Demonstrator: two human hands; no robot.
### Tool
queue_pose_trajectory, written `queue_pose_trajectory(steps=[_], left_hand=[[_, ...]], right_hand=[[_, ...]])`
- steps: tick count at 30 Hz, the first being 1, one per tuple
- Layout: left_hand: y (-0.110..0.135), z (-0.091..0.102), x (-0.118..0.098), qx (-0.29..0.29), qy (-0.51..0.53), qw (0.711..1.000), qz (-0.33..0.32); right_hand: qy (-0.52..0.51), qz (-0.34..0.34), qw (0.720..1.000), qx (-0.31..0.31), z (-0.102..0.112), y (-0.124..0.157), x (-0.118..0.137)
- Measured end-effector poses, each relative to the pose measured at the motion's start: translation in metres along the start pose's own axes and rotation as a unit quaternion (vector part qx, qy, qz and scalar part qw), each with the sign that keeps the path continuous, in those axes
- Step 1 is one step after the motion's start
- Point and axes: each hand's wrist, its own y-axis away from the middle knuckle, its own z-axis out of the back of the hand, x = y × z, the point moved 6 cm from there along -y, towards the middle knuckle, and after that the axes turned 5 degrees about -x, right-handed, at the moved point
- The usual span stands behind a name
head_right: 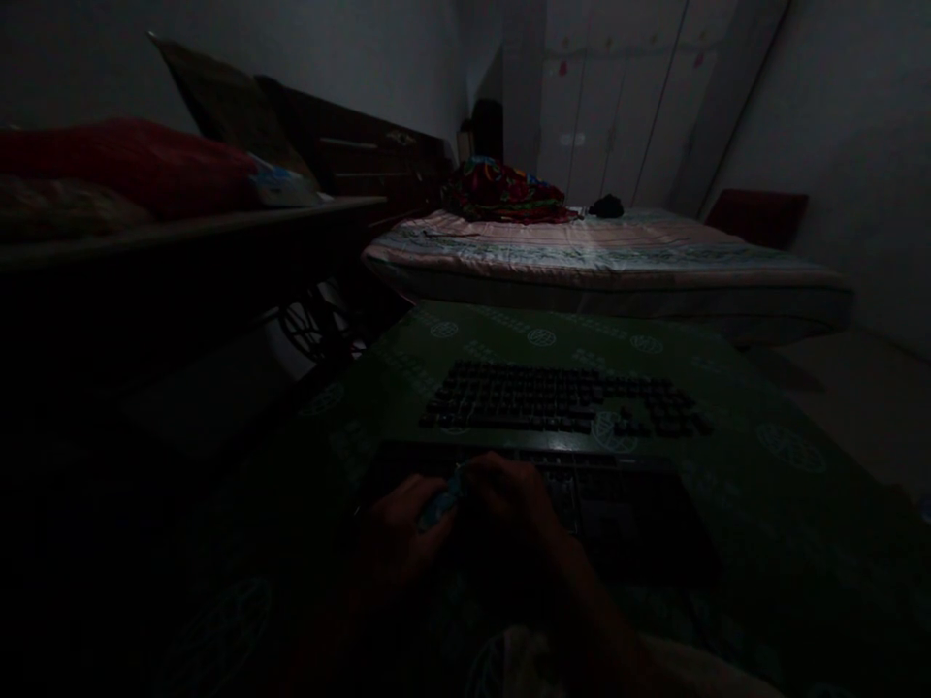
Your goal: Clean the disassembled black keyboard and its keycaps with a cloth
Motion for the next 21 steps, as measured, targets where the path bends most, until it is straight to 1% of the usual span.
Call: queue_pose_trajectory(steps=[3,7,10,13,17,21], left_hand=[[-0.001,0.002,-0.002,0.001,-0.007,1.0,0.006],[-0.003,0.006,0.002,0.001,-0.019,0.999,0.03],[-0.004,0.006,0.008,0.02,-0.032,0.997,0.065],[-0.004,0.006,0.011,0.038,-0.033,0.995,0.081],[-0.003,0.005,0.011,0.031,-0.036,0.996,0.077],[-0.002,0.003,0.011,0.02,-0.039,0.998,0.054]], right_hand=[[-0.001,0.002,1.0,0.01,-0.001,0.0,-0.001],[-0.018,-0.016,0.999,0.026,-0.005,0.001,-0.005],[-0.037,-0.02,0.998,0.043,-0.008,0.003,-0.007],[-0.062,-0.02,0.997,0.038,-0.009,0.004,-0.008],[-0.085,-0.027,0.996,0.026,-0.008,0.005,-0.009],[-0.071,-0.017,0.997,0.024,-0.009,0.004,-0.012]])
